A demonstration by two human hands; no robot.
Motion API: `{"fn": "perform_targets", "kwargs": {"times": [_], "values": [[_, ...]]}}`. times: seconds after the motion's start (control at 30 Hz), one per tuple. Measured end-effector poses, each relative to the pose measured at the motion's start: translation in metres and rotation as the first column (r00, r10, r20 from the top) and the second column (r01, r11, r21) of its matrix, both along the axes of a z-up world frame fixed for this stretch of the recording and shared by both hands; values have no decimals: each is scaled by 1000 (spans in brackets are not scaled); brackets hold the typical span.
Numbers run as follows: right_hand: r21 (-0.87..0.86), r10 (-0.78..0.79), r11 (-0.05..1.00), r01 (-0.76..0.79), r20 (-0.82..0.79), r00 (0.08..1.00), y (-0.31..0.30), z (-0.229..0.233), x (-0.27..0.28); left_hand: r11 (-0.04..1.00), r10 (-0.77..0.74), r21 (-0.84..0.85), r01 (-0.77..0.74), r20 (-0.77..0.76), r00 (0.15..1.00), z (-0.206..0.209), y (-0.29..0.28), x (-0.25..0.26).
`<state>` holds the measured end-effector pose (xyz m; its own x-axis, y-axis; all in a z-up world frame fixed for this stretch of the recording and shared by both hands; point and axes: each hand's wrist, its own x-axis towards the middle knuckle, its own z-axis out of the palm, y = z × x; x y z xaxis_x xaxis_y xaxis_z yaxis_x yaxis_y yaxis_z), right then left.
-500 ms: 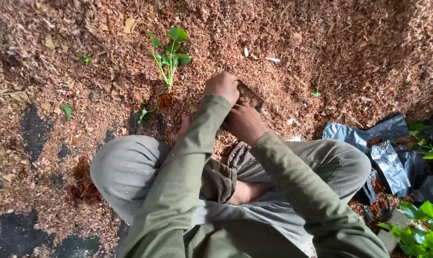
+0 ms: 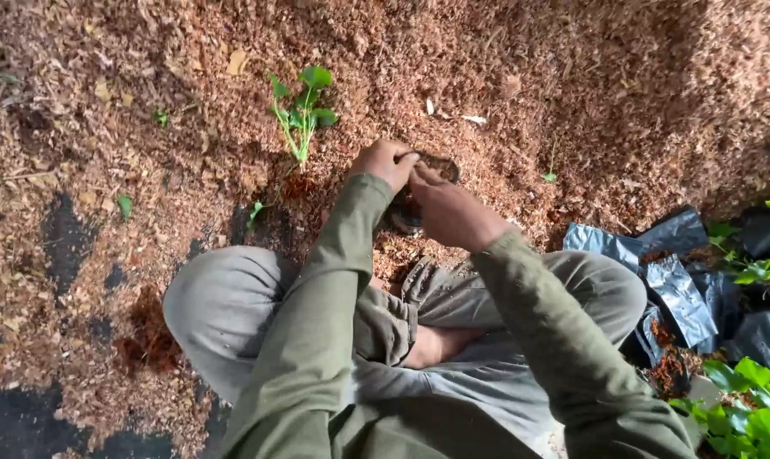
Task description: The person sits on the ground and plants small green seedlings into black plastic bags filled with soil. They use their hands to scoop soil from a large pile, place it into the bags, insert the seedlings, and pack the soil around the base of the plants.
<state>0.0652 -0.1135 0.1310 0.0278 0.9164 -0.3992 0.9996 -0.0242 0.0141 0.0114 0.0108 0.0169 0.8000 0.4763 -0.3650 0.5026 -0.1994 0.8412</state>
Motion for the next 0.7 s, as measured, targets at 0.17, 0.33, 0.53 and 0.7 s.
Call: {"fn": "perform_targets", "kwargs": {"times": [0.17, 0.33, 0.53, 0.7], "values": [[285, 273, 908, -308, 158, 949, 6, -116, 16, 970, 102, 223, -100, 2, 995, -80, -1, 16], [37, -55, 998, 59, -96, 994, 27, -49, 15, 905, 299, 293, -308, 76, 951, -35, -21, -10], [49, 66, 997, -65, -19, 998, -16, 13, -5, 971, 176, 145, -188, 92, 980, 25, -8, -25], [83, -202, 968, 235, -297, 933, -54, -29, 4, 989, -99, 120, 85, 117, 988, 16, 4, 5]]}}
